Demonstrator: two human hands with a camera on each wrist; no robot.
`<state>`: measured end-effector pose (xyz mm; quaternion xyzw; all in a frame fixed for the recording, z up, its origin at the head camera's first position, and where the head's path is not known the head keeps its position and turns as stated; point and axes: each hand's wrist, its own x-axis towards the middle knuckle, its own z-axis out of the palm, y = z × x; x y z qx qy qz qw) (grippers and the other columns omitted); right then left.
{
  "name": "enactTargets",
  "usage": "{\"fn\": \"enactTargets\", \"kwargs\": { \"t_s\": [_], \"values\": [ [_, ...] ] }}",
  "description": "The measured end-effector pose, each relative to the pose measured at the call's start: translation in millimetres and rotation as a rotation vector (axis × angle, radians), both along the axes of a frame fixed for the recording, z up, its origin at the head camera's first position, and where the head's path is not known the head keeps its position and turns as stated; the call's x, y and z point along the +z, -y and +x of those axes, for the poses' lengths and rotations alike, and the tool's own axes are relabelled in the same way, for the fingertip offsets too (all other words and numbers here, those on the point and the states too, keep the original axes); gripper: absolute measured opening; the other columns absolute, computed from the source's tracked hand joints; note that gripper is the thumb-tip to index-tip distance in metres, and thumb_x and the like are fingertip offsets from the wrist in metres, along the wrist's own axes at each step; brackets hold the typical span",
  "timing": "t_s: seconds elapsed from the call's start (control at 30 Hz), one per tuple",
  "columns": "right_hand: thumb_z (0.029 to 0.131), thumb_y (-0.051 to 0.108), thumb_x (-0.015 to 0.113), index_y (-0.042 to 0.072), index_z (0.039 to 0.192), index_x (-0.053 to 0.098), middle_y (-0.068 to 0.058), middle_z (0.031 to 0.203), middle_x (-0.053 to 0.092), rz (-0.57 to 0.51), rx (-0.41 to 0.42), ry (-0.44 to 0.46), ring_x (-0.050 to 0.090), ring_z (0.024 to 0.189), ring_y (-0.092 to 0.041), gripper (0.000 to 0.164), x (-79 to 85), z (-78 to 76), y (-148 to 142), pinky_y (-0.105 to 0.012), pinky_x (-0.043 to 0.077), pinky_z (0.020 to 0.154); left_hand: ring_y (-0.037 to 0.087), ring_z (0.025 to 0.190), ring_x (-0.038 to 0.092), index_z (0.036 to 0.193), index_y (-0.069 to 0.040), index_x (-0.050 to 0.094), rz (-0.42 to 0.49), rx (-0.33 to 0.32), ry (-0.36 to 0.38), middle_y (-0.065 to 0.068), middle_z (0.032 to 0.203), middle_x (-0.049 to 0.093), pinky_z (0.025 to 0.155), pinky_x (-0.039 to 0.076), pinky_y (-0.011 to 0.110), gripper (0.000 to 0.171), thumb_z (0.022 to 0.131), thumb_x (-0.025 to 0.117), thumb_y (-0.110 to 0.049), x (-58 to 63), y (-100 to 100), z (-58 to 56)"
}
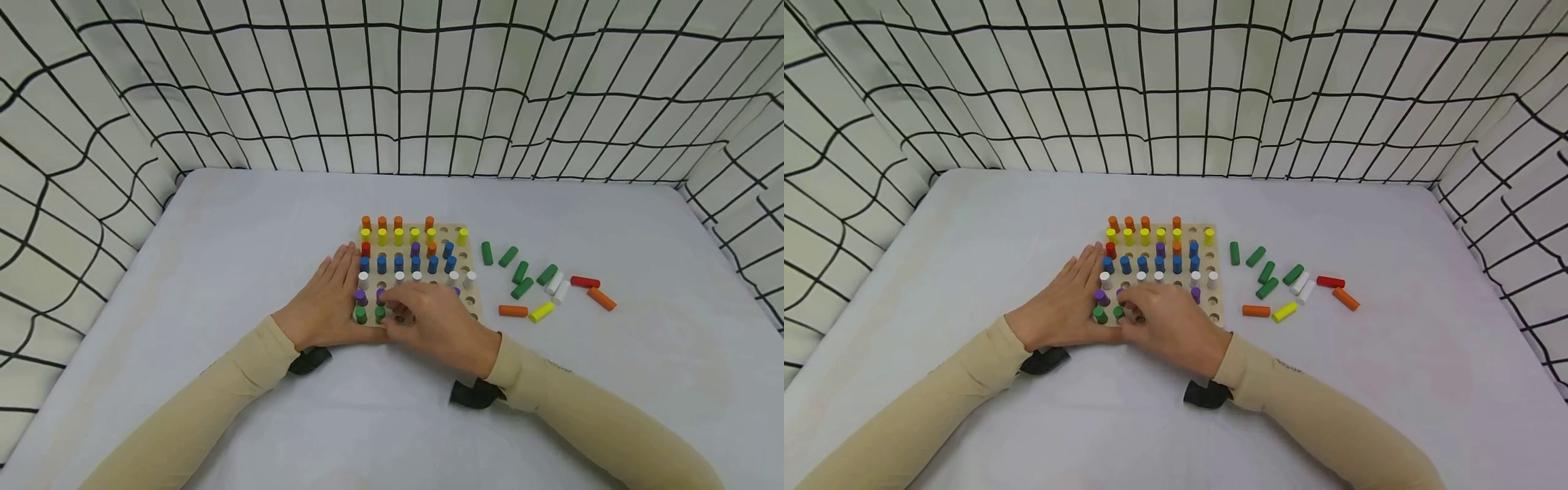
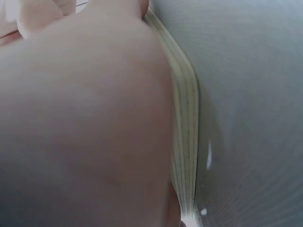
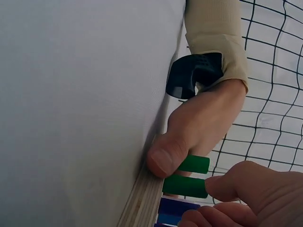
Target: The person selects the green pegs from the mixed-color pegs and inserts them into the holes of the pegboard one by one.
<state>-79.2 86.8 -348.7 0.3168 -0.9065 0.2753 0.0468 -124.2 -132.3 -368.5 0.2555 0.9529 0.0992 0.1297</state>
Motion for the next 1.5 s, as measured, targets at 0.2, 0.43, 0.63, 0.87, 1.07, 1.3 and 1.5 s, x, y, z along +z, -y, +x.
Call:
{"fn": "enactTargets", "kwargs": {
  "t_s": [0.2, 0.43, 0.63, 0.87, 1.07, 1.3, 1.5],
  "values": [
    [0.090, 0.016, 0.080, 0.008, 0.111, 0.076, -0.001, 0.098, 0.078, -0.013, -0.008, -0.008, 0.072, 0.086, -0.010, 0.023, 10.1, -4.6, -13, -0.023, 0.063, 0.081, 0.040, 0.164, -0.003, 0.164, 0.003, 0.000, -0.004, 0.016, 0.031, 0.021, 0.175, -0.006, 0.133, 0.009, 0.057, 0.143, 0.074, 0.066, -0.087, -2.0, 1, -0.6],
    [0.088, 0.014, 0.082, 0.006, 0.111, 0.076, -0.004, 0.098, 0.078, -0.034, -0.058, -0.009, 0.073, 0.086, -0.013, 0.025, 18.1, -10.8, -39, -0.029, 0.064, 0.079, 0.041, 0.164, -0.001, 0.164, 0.004, 0.001, -0.003, 0.014, 0.024, 0.023, 0.175, -0.005, 0.133, 0.010, 0.058, 0.145, 0.073, 0.067, -0.087, -2.1, 3, -1.7],
    [0.087, 0.011, 0.083, 0.004, 0.110, 0.076, -0.007, 0.102, 0.080, -0.077, -0.096, -0.056, 0.075, 0.087, -0.015, 0.026, 23.9, -15.9, -67, -0.033, 0.065, 0.081, 0.041, 0.164, -0.002, 0.164, 0.003, 0.000, 0.003, 0.014, 0.030, 0.022, 0.175, -0.006, 0.133, 0.010, 0.058, 0.145, 0.073, 0.067, -0.087, -3.1, 4, -3.5],
    [0.086, 0.008, 0.084, 0.007, 0.110, 0.076, -0.005, 0.101, 0.080, -0.137, -0.161, -0.087, 0.076, 0.086, -0.013, 0.025, 30.6, -24.9, -106, -0.027, 0.064, 0.080, 0.041, 0.164, -0.003, 0.164, 0.003, -0.002, 0.007, 0.010, 0.044, 0.021, 0.175, -0.007, 0.134, 0.008, 0.057, 0.145, 0.073, 0.068, -0.085, -2.4, 4, -4.4],
    [0.086, 0.004, 0.083, 0.007, 0.113, 0.076, -0.008, 0.102, 0.080, -0.234, -0.238, -0.098, 0.073, 0.084, -0.003, 0.028, 34.6, -35.5, -136, -0.005, 0.055, 0.081, 0.040, 0.164, -0.002, 0.165, 0.002, -0.002, 0.011, 0.017, 0.048, 0.020, 0.175, -0.006, 0.134, 0.007, 0.057, 0.144, 0.073, 0.068, -0.085, -2.0, 4, -3.3],
    [0.091, 0.012, 0.080, 0.011, 0.120, 0.074, -0.012, 0.107, 0.078, -0.293, -0.357, 0.010, 0.065, 0.086, 0.015, 0.029, 32.5, -47.3, -159, -0.002, 0.052, 0.082, 0.041, 0.164, -0.002, 0.165, 0.002, -0.001, 0.016, 0.015, 0.039, 0.020, 0.175, -0.006, 0.133, 0.008, 0.057, 0.144, 0.073, 0.068, -0.086, -3.8, 3, -1.0],
    [0.093, 0.018, 0.079, 0.016, 0.121, 0.074, -0.009, 0.111, 0.077, -0.283, -0.426, 0.102, 0.068, 0.086, 0.013, 0.029, 29.6, -52.4, -172, -0.003, 0.053, 0.080, 0.040, 0.164, -0.003, 0.165, 0.001, -0.002, 0.028, 0.011, 0.035, 0.019, 0.176, -0.006, 0.134, 0.007, 0.057, 0.145, 0.073, 0.068, -0.086, -4.1, 1, -0.3]
  ]
}}
